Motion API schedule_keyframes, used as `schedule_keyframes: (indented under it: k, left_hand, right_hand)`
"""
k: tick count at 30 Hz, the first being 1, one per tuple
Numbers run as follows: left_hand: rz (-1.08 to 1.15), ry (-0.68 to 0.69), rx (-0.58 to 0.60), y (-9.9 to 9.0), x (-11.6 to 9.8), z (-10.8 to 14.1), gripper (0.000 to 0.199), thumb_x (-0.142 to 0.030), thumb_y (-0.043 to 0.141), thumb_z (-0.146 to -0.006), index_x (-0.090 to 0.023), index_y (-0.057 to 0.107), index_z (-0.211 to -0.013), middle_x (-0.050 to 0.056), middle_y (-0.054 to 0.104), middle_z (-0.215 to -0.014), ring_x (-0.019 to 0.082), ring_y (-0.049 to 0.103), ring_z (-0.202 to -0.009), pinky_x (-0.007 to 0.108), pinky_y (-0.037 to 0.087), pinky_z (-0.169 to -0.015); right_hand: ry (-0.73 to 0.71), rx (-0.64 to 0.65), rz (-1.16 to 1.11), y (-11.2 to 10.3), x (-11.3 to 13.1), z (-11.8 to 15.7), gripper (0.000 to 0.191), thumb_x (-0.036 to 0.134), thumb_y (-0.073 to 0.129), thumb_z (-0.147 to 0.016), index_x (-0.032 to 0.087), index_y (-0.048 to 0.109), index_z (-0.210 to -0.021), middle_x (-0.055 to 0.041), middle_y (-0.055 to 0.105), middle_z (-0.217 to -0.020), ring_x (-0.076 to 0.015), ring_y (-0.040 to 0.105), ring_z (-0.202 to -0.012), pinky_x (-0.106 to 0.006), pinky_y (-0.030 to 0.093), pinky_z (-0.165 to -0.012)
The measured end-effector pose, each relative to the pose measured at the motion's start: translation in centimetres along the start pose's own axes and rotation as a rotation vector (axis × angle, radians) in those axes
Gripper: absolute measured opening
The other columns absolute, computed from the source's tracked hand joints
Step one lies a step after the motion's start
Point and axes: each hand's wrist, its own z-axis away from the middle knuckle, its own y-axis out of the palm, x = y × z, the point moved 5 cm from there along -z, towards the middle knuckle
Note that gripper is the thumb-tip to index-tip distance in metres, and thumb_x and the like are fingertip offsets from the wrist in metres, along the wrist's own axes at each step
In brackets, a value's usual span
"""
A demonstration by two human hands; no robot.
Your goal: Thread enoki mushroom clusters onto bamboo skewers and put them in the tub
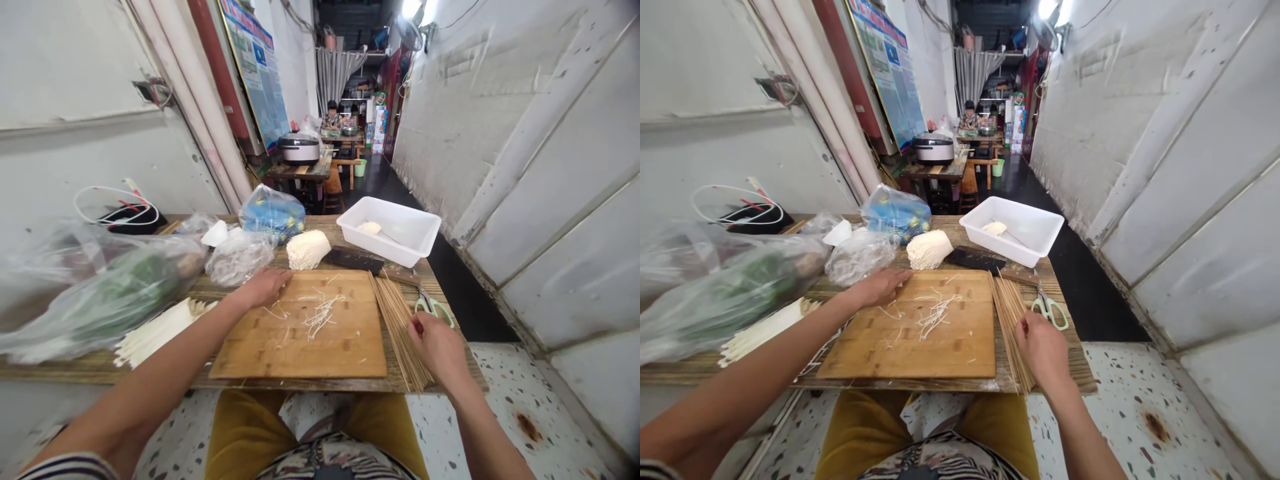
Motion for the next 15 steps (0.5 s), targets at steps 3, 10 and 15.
schedule_keyframes:
  k: [3,10,15]
  left_hand:
    - [0.000,-0.033,-0.069,0.1,0.1,-0.1,0.059,-0.010,0.045,-0.069,-0.014,0.052,-0.127,0.014,0.059,-0.129,0.028,0.054,-0.118,0.040,0.038,-0.102]
    - [0.030,-0.142,-0.222,0.1,0.6,-0.1,0.050,-0.012,0.041,-0.070,-0.015,0.062,-0.115,0.011,0.068,-0.114,0.026,0.061,-0.107,0.036,0.045,-0.095]
    - [0.052,-0.110,-0.258,-0.1,0.6,0.3,0.044,-0.018,0.036,-0.076,-0.015,0.066,-0.109,0.011,0.069,-0.111,0.027,0.062,-0.103,0.038,0.047,-0.093]
  right_hand:
    - [-0.028,-0.023,-0.091,-0.1,0.2,1.1,0.016,0.026,0.047,-0.086,0.020,0.056,-0.074,-0.0026,0.066,-0.071,-0.0168,0.060,-0.060,-0.025,0.032,-0.053]
    - [-0.104,-0.062,-0.292,0.2,1.2,2.7,0.023,0.032,0.041,-0.088,0.021,0.056,-0.074,-0.0009,0.062,-0.064,-0.0152,0.058,-0.056,-0.024,0.038,-0.054]
    - [-0.121,-0.069,-0.349,0.7,1.6,3.2,0.021,0.029,0.042,-0.087,0.021,0.055,-0.072,-0.0001,0.060,-0.060,-0.0146,0.056,-0.053,-0.024,0.036,-0.052]
